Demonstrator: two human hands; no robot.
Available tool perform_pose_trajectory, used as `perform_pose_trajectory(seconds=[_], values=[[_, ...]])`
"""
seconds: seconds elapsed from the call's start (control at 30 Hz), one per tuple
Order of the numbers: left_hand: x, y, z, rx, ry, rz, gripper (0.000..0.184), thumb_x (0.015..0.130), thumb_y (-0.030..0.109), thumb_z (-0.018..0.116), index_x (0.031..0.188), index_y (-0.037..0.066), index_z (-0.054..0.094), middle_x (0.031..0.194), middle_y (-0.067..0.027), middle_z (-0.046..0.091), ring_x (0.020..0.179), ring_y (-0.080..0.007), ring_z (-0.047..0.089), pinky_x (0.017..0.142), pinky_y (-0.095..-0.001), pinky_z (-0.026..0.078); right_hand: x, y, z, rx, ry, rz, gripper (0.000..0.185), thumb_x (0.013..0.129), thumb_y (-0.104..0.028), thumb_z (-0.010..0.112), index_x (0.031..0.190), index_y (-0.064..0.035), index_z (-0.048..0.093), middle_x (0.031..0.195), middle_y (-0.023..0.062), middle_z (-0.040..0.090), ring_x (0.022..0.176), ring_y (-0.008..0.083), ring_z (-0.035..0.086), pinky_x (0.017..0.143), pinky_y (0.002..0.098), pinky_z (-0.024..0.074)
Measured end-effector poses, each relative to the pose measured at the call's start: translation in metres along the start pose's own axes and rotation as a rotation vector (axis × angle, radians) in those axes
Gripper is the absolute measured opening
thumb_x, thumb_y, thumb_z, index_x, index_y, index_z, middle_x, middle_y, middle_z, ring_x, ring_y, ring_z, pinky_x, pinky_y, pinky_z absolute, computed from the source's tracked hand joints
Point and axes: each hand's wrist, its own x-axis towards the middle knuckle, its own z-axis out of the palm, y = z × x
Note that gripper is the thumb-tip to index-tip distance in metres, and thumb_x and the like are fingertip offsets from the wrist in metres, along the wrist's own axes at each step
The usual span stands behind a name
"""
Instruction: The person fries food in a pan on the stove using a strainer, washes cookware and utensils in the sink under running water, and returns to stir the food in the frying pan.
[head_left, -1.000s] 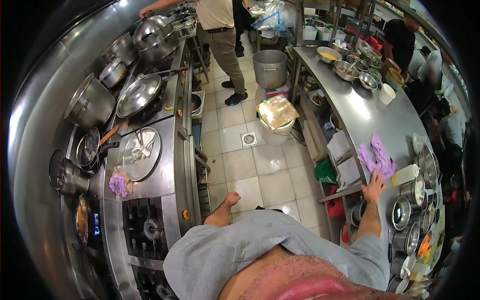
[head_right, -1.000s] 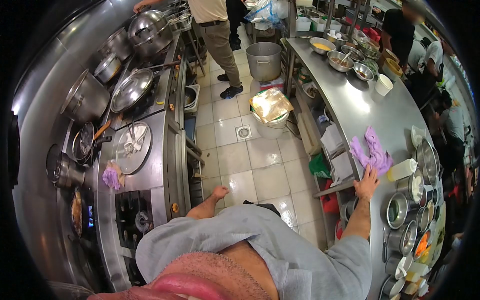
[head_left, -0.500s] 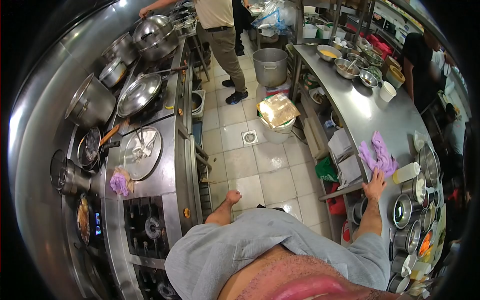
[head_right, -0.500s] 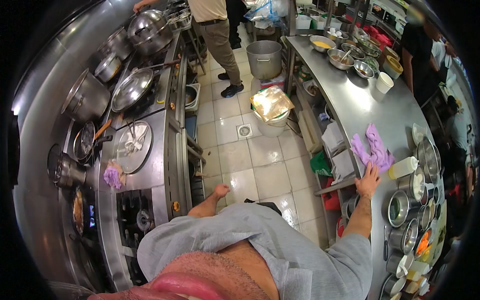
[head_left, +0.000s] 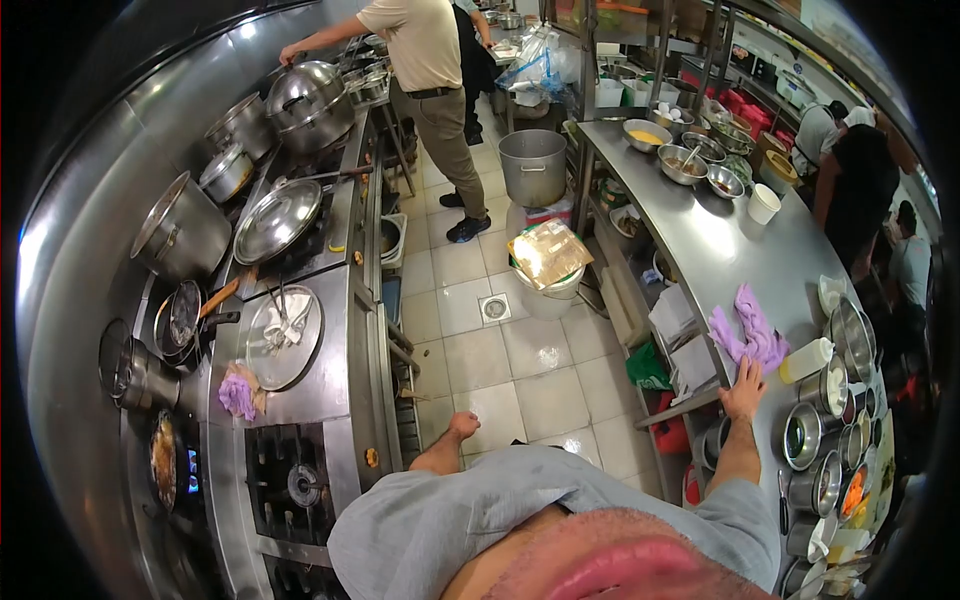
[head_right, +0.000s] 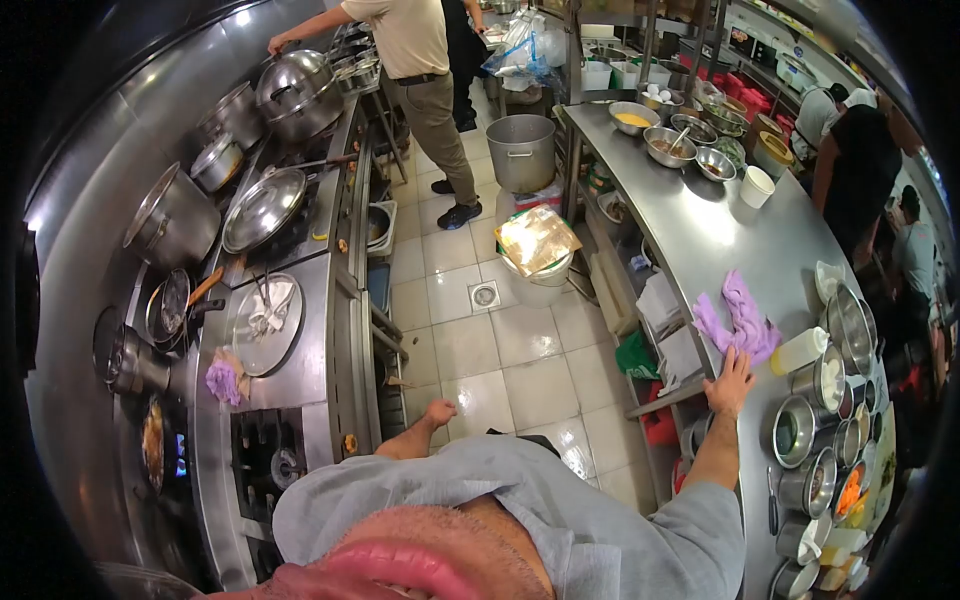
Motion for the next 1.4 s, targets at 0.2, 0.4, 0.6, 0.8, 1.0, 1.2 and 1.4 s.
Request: perform_pose_trajectory(seconds=[0.2, 0.4, 0.6, 0.8, 1.0, 1.2, 1.4], values=[[0.015, -0.013, 0.010, 0.115, -0.048, 0.187, 0.034, 0.070, 0.036, 0.053, 0.083, 0.006, 0.064, 0.091, -0.0135, 0.061, 0.088, -0.0266, 0.057, 0.079, -0.0345, 0.044, -0.002, 0.002, 0.002, 0.001, -0.005, 0.012, 0.088, 0.057, -0.024, 0.070, 0.130, -0.0125, 0.022, 0.133, 0.0128, 0.024, 0.126, 0.0282, 0.018, 0.097, 0.0506, 0.0197], [0.001, 0.012, -0.009, 0.015, -0.046, 0.000, 0.056, 0.077, 0.053, 0.041, 0.082, 0.002, 0.063, 0.091, -0.0181, 0.060, 0.090, -0.0312, 0.056, 0.079, -0.0382, 0.042, 0.001, 0.000, 0.000, 0.013, 0.029, 0.005, 0.093, 0.055, -0.024, 0.073, 0.131, -0.0124, 0.020, 0.132, 0.0134, 0.025, 0.124, 0.0283, 0.021, 0.096, 0.0488, 0.0215], [-0.004, 0.007, -0.001, 0.015, -0.041, 0.028, 0.053, 0.075, 0.051, 0.047, 0.084, 0.000, 0.063, 0.091, -0.0184, 0.060, 0.088, -0.0314, 0.056, 0.078, -0.0377, 0.042, -0.003, -0.002, -0.006, 0.004, -0.033, 0.026, 0.090, 0.057, -0.024, 0.071, 0.131, -0.0123, 0.022, 0.133, 0.0134, 0.025, 0.126, 0.0283, 0.019, 0.097, 0.0510, 0.0194], [-0.008, 0.016, -0.009, 0.073, -0.086, 0.024, 0.046, 0.072, 0.045, 0.052, 0.087, 0.003, 0.063, 0.091, -0.0163, 0.061, 0.087, -0.0294, 0.057, 0.077, -0.0363, 0.043, 0.002, 0.000, -0.004, 0.008, -0.012, 0.013, 0.090, 0.057, -0.024, 0.072, 0.131, -0.0127, 0.022, 0.132, 0.0134, 0.026, 0.125, 0.0282, 0.020, 0.097, 0.0514, 0.0196], [-0.016, 0.025, -0.004, 0.144, -0.064, 0.065, 0.042, 0.074, 0.042, 0.051, 0.086, 0.003, 0.063, 0.092, -0.0163, 0.060, 0.088, -0.0292, 0.057, 0.077, -0.0368, 0.043, -0.003, 0.003, -0.008, 0.017, -0.031, 0.036, 0.090, 0.057, -0.020, 0.071, 0.131, -0.0122, 0.021, 0.131, 0.0146, 0.026, 0.124, 0.0290, 0.022, 0.097, 0.0493, 0.0214], [-0.034, 0.015, -0.024, 0.038, -0.024, 0.086, 0.042, 0.074, 0.040, 0.052, 0.089, 0.003, 0.062, 0.088, -0.0163, 0.061, 0.081, -0.0285, 0.058, 0.072, -0.0364, 0.044, 0.006, 0.011, 0.015, 0.002, 0.038, -0.048, 0.089, 0.060, -0.023, 0.070, 0.132, -0.0128, 0.020, 0.132, 0.0125, 0.026, 0.125, 0.0276, 0.021, 0.096, 0.0487, 0.0233], [-0.008, 0.028, -0.001, 0.078, -0.099, 0.072, 0.039, 0.073, 0.036, 0.055, 0.093, 0.003, 0.062, 0.093, -0.0151, 0.061, 0.089, -0.0249, 0.058, 0.079, -0.0343, 0.044, 0.002, 0.008, -0.001, -0.024, -0.029, 0.005, 0.090, 0.059, -0.026, 0.071, 0.132, -0.0130, 0.020, 0.134, 0.0113, 0.024, 0.127, 0.0272, 0.018, 0.098, 0.0487, 0.0210]])
